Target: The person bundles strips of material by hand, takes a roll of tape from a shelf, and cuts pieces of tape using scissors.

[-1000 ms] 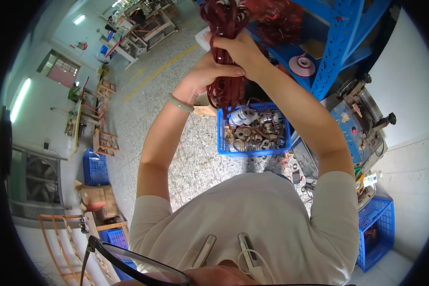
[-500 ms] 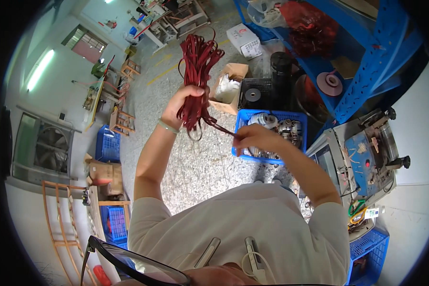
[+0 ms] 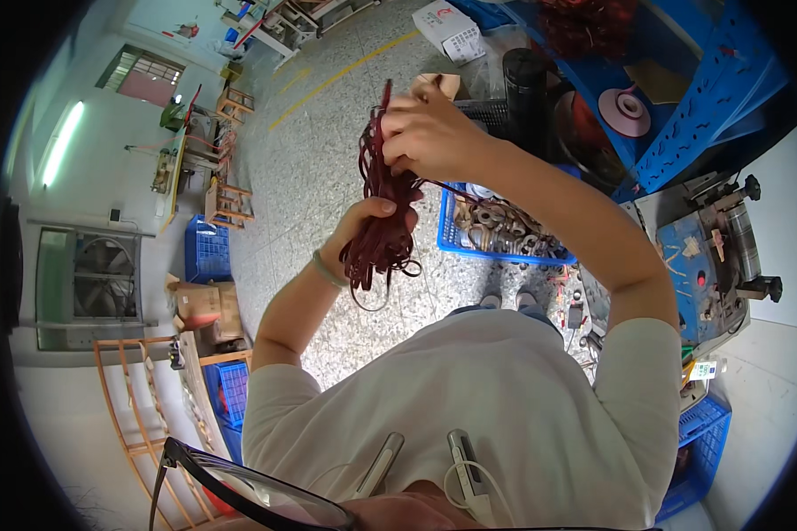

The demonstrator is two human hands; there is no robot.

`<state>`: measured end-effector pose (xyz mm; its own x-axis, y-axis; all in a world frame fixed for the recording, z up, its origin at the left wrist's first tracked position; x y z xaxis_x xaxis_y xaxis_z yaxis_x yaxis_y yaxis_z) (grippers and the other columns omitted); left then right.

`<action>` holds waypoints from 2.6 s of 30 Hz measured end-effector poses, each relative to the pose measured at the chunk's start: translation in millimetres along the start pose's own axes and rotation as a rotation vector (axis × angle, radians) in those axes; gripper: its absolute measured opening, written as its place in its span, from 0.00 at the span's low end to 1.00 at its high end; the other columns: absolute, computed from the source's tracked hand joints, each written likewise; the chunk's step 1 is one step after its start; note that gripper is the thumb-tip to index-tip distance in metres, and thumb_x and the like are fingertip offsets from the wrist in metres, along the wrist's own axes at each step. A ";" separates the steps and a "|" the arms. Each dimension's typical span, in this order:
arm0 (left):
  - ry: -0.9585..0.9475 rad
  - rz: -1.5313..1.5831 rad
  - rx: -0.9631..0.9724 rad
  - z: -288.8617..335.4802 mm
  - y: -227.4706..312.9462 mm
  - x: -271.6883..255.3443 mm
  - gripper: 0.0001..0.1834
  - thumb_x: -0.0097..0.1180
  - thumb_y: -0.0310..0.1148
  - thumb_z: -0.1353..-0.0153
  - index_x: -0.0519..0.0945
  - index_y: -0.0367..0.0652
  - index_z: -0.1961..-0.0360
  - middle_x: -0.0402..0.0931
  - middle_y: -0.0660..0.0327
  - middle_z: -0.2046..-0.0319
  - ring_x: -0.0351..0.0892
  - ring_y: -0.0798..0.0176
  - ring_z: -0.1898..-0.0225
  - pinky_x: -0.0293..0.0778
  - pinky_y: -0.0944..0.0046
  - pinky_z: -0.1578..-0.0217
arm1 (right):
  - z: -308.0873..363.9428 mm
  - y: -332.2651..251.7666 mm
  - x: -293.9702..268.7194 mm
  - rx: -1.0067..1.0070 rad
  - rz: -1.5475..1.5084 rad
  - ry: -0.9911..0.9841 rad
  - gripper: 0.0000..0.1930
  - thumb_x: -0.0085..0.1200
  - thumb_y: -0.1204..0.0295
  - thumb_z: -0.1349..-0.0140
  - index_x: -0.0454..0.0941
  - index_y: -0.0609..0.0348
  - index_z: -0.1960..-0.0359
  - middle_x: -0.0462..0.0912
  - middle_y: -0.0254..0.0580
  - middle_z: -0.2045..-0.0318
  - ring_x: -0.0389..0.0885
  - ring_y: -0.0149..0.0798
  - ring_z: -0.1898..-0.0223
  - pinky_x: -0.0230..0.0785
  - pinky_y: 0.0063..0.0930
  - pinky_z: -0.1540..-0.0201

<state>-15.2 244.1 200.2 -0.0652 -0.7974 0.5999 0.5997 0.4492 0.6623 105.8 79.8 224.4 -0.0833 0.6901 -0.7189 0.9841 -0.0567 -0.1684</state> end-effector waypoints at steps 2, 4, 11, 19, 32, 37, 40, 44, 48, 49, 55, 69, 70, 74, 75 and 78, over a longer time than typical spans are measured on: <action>0.055 0.076 0.013 3.1 -6.1 4.5 0.15 0.49 0.29 0.47 0.72 0.39 0.56 0.73 0.59 0.76 0.75 0.62 0.67 0.72 0.69 0.73 | 6.2 10.4 -1.2 0.051 -0.025 0.171 0.08 0.65 0.67 0.56 0.81 0.49 0.73 0.77 0.32 0.65 0.75 0.37 0.59 0.61 0.35 0.54; -0.081 0.169 0.029 3.2 -14.5 5.2 0.15 0.49 0.29 0.47 0.72 0.39 0.56 0.73 0.59 0.75 0.75 0.61 0.66 0.72 0.70 0.73 | 34.7 22.6 7.7 0.376 -0.244 0.606 0.10 0.60 0.70 0.49 0.80 0.51 0.63 0.78 0.35 0.62 0.74 0.35 0.57 0.62 0.30 0.55; 0.010 0.086 0.004 4.1 5.4 -16.6 0.18 0.47 0.29 0.46 0.71 0.37 0.52 0.73 0.58 0.75 0.81 0.52 0.66 0.77 0.50 0.55 | 132.6 -32.0 132.8 0.771 -1.946 0.082 0.34 0.56 0.52 0.43 0.64 0.63 0.42 0.76 0.38 0.58 0.73 0.28 0.61 0.66 0.26 0.57; 0.402 -0.765 -0.192 -18.1 46.8 -90.7 0.16 0.63 0.35 0.58 0.79 0.34 0.70 0.77 0.60 0.78 0.77 0.66 0.78 0.73 0.68 0.76 | 94.4 -51.0 70.9 0.526 -0.237 -0.241 0.13 0.53 0.59 0.41 0.81 0.53 0.63 0.75 0.35 0.71 0.78 0.39 0.68 0.69 0.33 0.67; -0.179 -1.462 -0.087 -9.7 49.2 -0.4 0.20 0.67 0.35 0.60 0.79 0.33 0.67 0.78 0.59 0.77 0.76 0.66 0.75 0.72 0.66 0.70 | 58.3 77.2 106.7 0.491 -1.369 -0.379 0.12 0.61 0.65 0.45 0.82 0.61 0.65 0.83 0.39 0.69 0.79 0.30 0.67 0.71 0.23 0.63; 0.234 -1.138 -0.067 -11.4 62.8 -34.0 0.20 0.67 0.34 0.61 0.79 0.32 0.68 0.78 0.59 0.78 0.78 0.66 0.74 0.73 0.68 0.70 | 87.1 -30.8 92.6 1.182 -1.144 -0.429 0.15 0.55 0.57 0.40 0.82 0.56 0.68 0.77 0.30 0.81 0.72 0.23 0.77 0.64 0.24 0.77; 0.320 -1.583 -0.095 -31.2 63.9 -67.3 0.24 0.66 0.40 0.63 0.79 0.34 0.67 0.80 0.53 0.76 0.80 0.57 0.73 0.75 0.62 0.67 | 78.0 -44.8 91.9 0.869 -0.725 -0.399 0.12 0.51 0.62 0.38 0.80 0.58 0.70 0.78 0.37 0.80 0.76 0.36 0.76 0.67 0.30 0.72; 0.209 -2.003 -0.210 -47.0 46.7 -66.9 0.26 0.63 0.45 0.64 0.78 0.37 0.65 0.80 0.48 0.68 0.80 0.46 0.63 0.75 0.55 0.62 | 42.4 -27.0 70.7 0.459 -0.289 -0.315 0.10 0.52 0.66 0.42 0.77 0.61 0.71 0.78 0.45 0.75 0.77 0.49 0.69 0.69 0.38 0.66; 0.024 -2.046 -0.224 -49.0 32.9 -42.0 0.31 0.64 0.51 0.63 0.77 0.39 0.60 0.80 0.49 0.68 0.80 0.48 0.65 0.75 0.55 0.62 | 13.9 -8.2 56.7 0.287 -0.285 -0.264 0.11 0.58 0.69 0.49 0.79 0.61 0.66 0.78 0.44 0.75 0.78 0.45 0.71 0.70 0.33 0.67; 0.023 -2.047 -0.218 -48.8 28.8 -40.4 0.31 0.64 0.51 0.63 0.77 0.39 0.60 0.80 0.49 0.68 0.80 0.48 0.65 0.75 0.55 0.62 | 15.4 -8.2 56.1 0.287 -0.281 -0.266 0.11 0.58 0.69 0.49 0.79 0.61 0.66 0.78 0.44 0.75 0.78 0.45 0.71 0.70 0.33 0.67; 0.051 -1.289 0.162 -50.7 -5.3 -47.7 0.36 0.63 0.48 0.53 0.70 0.35 0.48 0.76 0.51 0.56 0.76 0.57 0.56 0.70 0.61 0.52 | 37.6 -13.7 66.6 0.997 -0.781 0.004 0.10 0.61 0.76 0.50 0.80 0.65 0.65 0.82 0.38 0.73 0.79 0.28 0.70 0.72 0.22 0.65; 0.144 -1.627 0.134 -42.9 -3.7 -57.3 0.21 0.60 0.40 0.56 0.79 0.36 0.63 0.79 0.49 0.72 0.81 0.52 0.70 0.75 0.60 0.65 | 36.8 -2.8 70.8 0.093 -0.187 -0.105 0.09 0.65 0.71 0.55 0.81 0.59 0.72 0.81 0.37 0.73 0.79 0.41 0.70 0.71 0.29 0.65; 0.065 -1.741 0.090 -43.0 -5.8 -57.7 0.20 0.60 0.39 0.59 0.79 0.36 0.66 0.78 0.48 0.72 0.79 0.49 0.71 0.73 0.58 0.67 | 30.3 -0.6 70.0 0.092 -0.193 -0.106 0.09 0.65 0.71 0.55 0.81 0.59 0.72 0.81 0.37 0.73 0.79 0.41 0.70 0.71 0.29 0.65; -0.218 -1.544 -0.012 -29.1 2.6 -42.6 0.19 0.57 0.34 0.60 0.78 0.34 0.65 0.79 0.55 0.75 0.77 0.59 0.74 0.72 0.63 0.70 | 24.4 22.1 61.8 0.416 -0.688 -0.699 0.07 0.64 0.71 0.52 0.81 0.61 0.74 0.82 0.36 0.70 0.80 0.33 0.69 0.71 0.24 0.66; -0.217 -1.545 -0.011 -22.2 6.4 -37.1 0.19 0.57 0.34 0.60 0.78 0.34 0.65 0.79 0.55 0.75 0.77 0.59 0.74 0.72 0.63 0.70 | 24.1 23.5 58.0 0.576 -0.920 -0.863 0.08 0.63 0.70 0.50 0.82 0.62 0.75 0.83 0.34 0.69 0.80 0.29 0.69 0.71 0.22 0.66; -0.374 -1.048 0.121 -12.0 8.9 -31.5 0.18 0.54 0.31 0.57 0.78 0.32 0.63 0.80 0.57 0.72 0.78 0.62 0.74 0.74 0.68 0.68 | 21.2 11.6 36.0 0.604 -1.393 -0.719 0.10 0.59 0.70 0.47 0.79 0.66 0.71 0.82 0.35 0.69 0.78 0.25 0.69 0.71 0.19 0.66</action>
<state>1.7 268.4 181.8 -0.7406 -0.6427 -0.1959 0.0281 -0.3210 0.9467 110.9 88.7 182.2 -0.9968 0.0115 0.0791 -0.0798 -0.0963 -0.9922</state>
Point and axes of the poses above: each hand's wrist, its own z-axis away from the middle knuckle, its own x-axis out of the palm, y = z × x, the point moved 1 cm from there along -z, towards the middle knuckle
